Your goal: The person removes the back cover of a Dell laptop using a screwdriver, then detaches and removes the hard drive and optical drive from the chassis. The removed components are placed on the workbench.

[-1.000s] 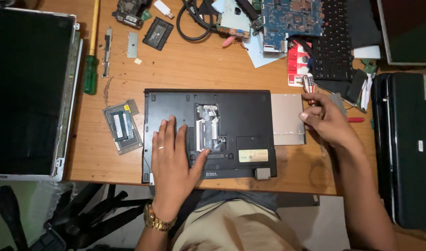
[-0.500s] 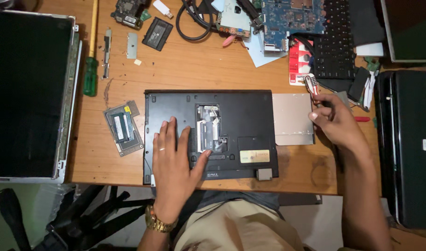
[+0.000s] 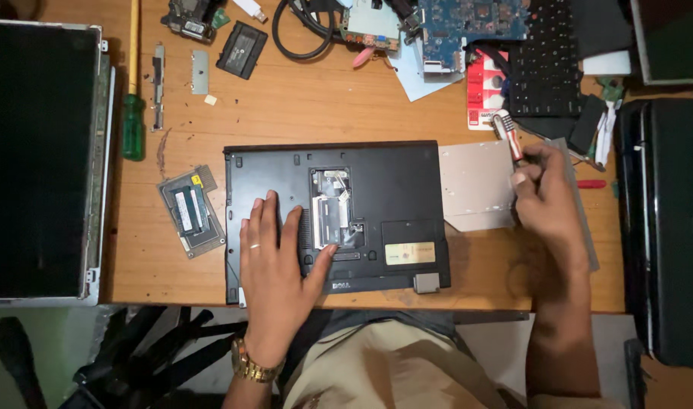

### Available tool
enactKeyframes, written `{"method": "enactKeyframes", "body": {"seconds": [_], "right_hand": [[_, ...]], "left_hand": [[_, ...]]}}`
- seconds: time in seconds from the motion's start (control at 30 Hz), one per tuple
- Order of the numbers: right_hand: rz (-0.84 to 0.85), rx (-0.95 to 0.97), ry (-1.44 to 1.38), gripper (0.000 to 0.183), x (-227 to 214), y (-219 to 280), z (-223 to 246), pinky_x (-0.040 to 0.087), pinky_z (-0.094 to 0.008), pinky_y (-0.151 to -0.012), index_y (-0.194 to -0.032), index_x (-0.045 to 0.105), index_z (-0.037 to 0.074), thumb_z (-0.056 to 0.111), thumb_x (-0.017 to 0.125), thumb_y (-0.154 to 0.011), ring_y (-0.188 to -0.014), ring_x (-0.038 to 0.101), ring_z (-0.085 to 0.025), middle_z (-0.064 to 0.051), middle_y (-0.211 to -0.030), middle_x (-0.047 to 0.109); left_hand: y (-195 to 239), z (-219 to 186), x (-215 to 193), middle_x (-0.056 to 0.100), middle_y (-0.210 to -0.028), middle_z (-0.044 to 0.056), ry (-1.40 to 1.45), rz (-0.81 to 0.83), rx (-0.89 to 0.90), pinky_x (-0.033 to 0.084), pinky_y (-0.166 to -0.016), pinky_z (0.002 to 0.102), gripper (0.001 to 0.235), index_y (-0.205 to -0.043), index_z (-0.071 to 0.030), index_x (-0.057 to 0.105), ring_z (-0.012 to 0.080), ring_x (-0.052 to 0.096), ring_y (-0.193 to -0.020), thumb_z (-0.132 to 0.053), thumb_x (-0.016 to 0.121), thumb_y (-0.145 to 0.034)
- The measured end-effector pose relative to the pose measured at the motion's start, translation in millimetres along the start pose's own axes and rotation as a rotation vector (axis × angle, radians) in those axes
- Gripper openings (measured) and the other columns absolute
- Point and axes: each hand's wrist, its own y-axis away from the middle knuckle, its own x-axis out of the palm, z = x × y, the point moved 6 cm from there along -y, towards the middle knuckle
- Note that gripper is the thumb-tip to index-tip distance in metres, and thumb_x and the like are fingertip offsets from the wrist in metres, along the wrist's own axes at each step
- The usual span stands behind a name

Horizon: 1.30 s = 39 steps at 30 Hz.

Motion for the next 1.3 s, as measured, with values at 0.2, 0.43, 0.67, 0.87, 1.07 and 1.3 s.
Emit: {"method": "enactKeyframes", "body": {"seconds": [0.2,0.43,0.67,0.87,1.07,1.3], "right_hand": [[-0.045,0.18,-0.053,0.04,-5.5,0.9,-5.2,0.042,-0.027,-0.066,-0.141,0.045,0.0,0.002,0.054,-0.102,-0.073,0.047,-0.011,-0.003,-0.092,0.058],[-0.099,0.087,0.116,0.037,-11.4,-0.9,9.1,0.045,-0.027,-0.074,-0.137,0.047,-0.003,0.0,0.056,-0.101,-0.078,0.052,-0.012,-0.005,-0.09,0.059],[-0.218,0.162,0.057,0.038,-28.5,37.2,21.2,0.047,-0.028,-0.075,-0.139,0.051,-0.001,0.0,0.056,-0.1,-0.082,0.056,-0.012,-0.005,-0.095,0.062],[-0.387,0.173,0.117,0.04,-55.1,67.7,45.7,0.052,-0.028,-0.079,-0.146,0.05,0.0,-0.002,0.052,-0.106,-0.09,0.063,-0.013,-0.007,-0.105,0.067],[-0.421,-0.185,0.227,0.03,-61.9,83.3,124.6,0.055,-0.027,-0.083,-0.142,0.047,-0.004,-0.007,0.051,-0.112,-0.09,0.065,-0.015,-0.011,-0.109,0.068],[0.062,-0.13,-0.469,0.04,17.0,76.2,185.4,0.054,-0.026,-0.087,-0.145,0.046,-0.003,0.01,0.058,-0.109,-0.102,0.067,-0.013,-0.013,-0.121,0.071]], "left_hand": [[-1.2,-0.9,1.8,0.042,-0.153,0.029,-0.024,0.013,-0.006,0.03,-0.117,0.061,0.063,-0.132,0.001,0.06,0.0468,0.038,-0.144,-0.042,0.073,-0.088],[-0.4,-0.7,1.9,0.042,-0.154,0.029,-0.035,0.021,0.0,0.03,-0.118,0.06,0.063,-0.132,0.001,0.06,0.0454,0.038,-0.144,-0.042,0.073,-0.088],[0.2,1.1,2.8,0.042,-0.156,0.028,-0.016,0.033,-0.012,0.029,-0.117,0.06,0.071,-0.135,0.004,0.057,0.0463,0.038,-0.145,-0.047,0.073,-0.088],[0.2,0.0,2.8,0.043,-0.153,0.029,-0.037,0.026,-0.006,0.028,-0.117,0.061,0.072,-0.135,0.005,0.058,0.0455,0.039,-0.143,-0.047,0.073,-0.088],[3.1,-8.9,-10.9,0.055,-0.15,0.02,0.202,-0.061,-0.007,0.04,-0.122,0.053,0.049,-0.132,0.002,0.06,0.0397,0.05,-0.145,-0.022,0.077,-0.092],[26.0,-12.2,19.9,0.061,-0.128,0.024,1.317,0.201,-0.284,0.056,-0.086,0.042,0.061,-0.141,0.009,0.045,0.0277,0.063,-0.108,-0.016,0.072,-0.091]]}}
